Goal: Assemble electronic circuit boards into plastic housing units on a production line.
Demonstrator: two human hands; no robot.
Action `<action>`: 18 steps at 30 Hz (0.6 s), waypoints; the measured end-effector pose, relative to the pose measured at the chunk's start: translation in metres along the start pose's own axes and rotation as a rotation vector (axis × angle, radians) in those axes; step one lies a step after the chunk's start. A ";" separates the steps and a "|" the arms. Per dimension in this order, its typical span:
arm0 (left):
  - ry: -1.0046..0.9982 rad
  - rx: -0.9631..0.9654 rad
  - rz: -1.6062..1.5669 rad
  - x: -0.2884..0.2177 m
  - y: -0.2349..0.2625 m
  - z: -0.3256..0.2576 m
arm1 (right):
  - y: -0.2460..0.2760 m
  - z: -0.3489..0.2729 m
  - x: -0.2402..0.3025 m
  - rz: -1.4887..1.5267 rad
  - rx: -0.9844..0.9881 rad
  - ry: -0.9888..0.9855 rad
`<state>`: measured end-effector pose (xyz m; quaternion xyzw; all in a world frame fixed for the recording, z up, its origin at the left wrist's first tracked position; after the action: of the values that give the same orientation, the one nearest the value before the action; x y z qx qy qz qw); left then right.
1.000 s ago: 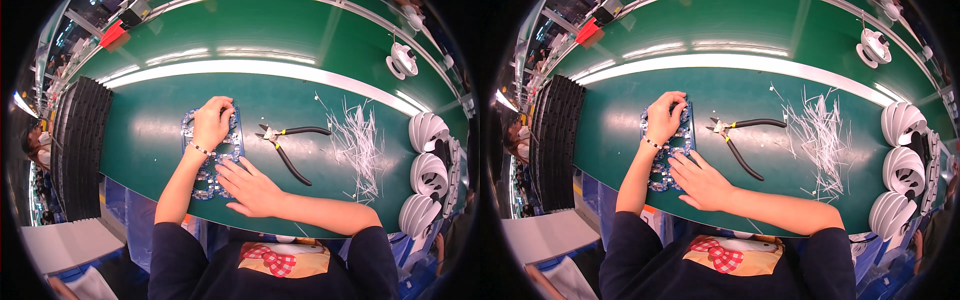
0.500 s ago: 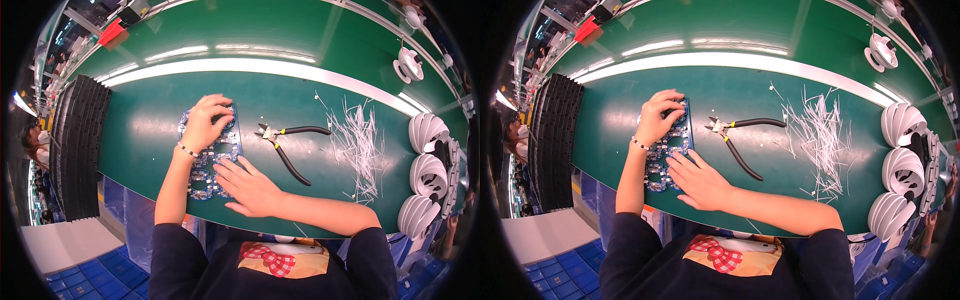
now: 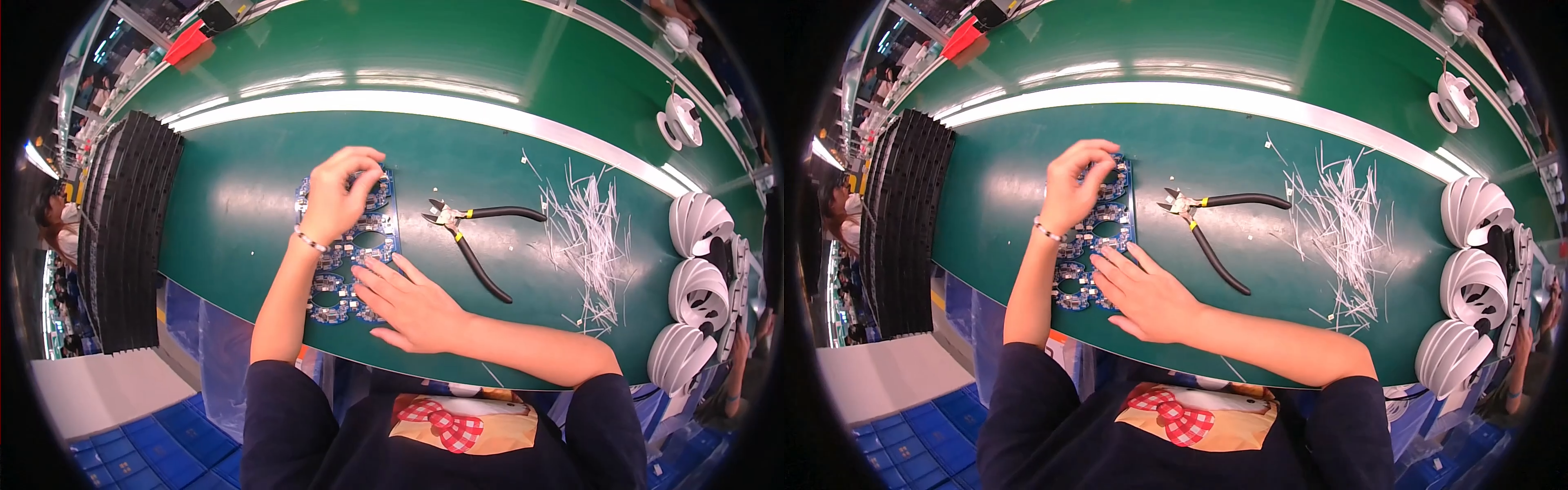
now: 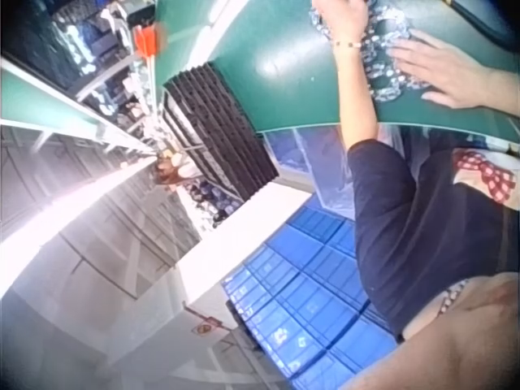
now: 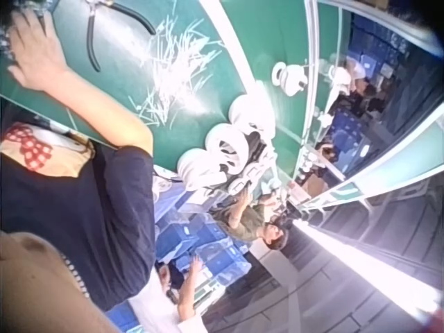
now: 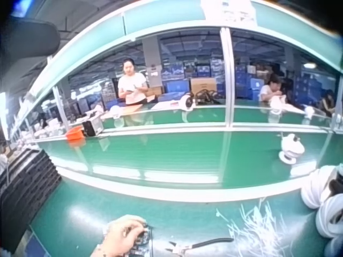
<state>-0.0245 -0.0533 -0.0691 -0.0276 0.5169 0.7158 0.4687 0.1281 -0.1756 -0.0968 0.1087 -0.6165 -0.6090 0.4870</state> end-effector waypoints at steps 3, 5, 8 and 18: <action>0.142 -0.147 -0.509 0.004 0.007 0.000 | 0.000 0.000 0.000 -0.010 0.002 0.007; -0.007 0.010 -0.367 -0.003 0.009 0.000 | 0.000 0.000 0.000 -0.009 -0.003 0.011; -0.057 0.192 -0.349 -0.009 0.022 0.004 | 0.002 -0.001 0.001 -0.003 -0.009 0.012; -0.043 0.273 -0.019 0.003 0.032 0.000 | 0.005 -0.002 0.004 0.002 -0.009 0.016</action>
<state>-0.0489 -0.0523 -0.0477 0.0469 0.5991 0.6349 0.4857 0.1295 -0.1785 -0.0912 0.1107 -0.6098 -0.6105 0.4931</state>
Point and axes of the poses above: each hand's wrist, its own z-axis towards the middle knuckle, its own y-axis out of the back of the hand, x = y × z, the point moved 1 cm from there along z, towards the middle knuckle, and after that the axes turned 8 degrees about -y, right-handed, at the moved point
